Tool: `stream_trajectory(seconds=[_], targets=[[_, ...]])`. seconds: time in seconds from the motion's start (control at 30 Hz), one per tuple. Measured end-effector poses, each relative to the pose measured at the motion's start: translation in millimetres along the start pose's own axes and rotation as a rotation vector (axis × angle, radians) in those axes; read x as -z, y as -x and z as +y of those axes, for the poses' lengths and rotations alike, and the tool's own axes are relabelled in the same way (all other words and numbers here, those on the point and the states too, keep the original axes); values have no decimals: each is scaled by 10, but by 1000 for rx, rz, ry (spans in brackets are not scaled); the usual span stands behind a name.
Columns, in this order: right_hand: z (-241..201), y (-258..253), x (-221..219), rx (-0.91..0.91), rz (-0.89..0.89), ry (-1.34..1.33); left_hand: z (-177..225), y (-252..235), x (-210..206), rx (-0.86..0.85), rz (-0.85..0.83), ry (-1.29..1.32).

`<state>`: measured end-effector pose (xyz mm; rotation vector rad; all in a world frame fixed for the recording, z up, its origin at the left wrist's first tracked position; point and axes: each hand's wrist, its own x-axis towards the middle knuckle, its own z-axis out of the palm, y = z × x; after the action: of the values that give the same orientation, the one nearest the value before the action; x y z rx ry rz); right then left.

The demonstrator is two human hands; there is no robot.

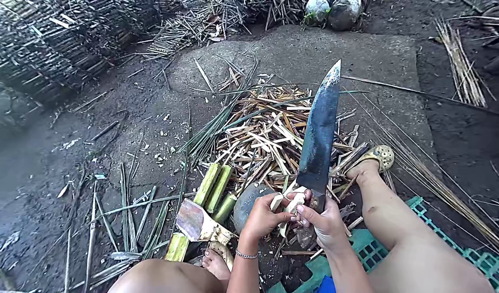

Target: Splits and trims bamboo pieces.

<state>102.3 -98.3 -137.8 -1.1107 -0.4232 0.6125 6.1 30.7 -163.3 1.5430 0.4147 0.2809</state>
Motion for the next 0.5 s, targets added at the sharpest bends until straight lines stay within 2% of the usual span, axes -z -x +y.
stream_trajectory(seconds=[0.27,0.5], targets=[[9,19,-115,-14,88,-47,-57,-15,-67,-124,150,-113],[13,33,-109,13,128,-73,-16,-18,-90,-109,136,-96]])
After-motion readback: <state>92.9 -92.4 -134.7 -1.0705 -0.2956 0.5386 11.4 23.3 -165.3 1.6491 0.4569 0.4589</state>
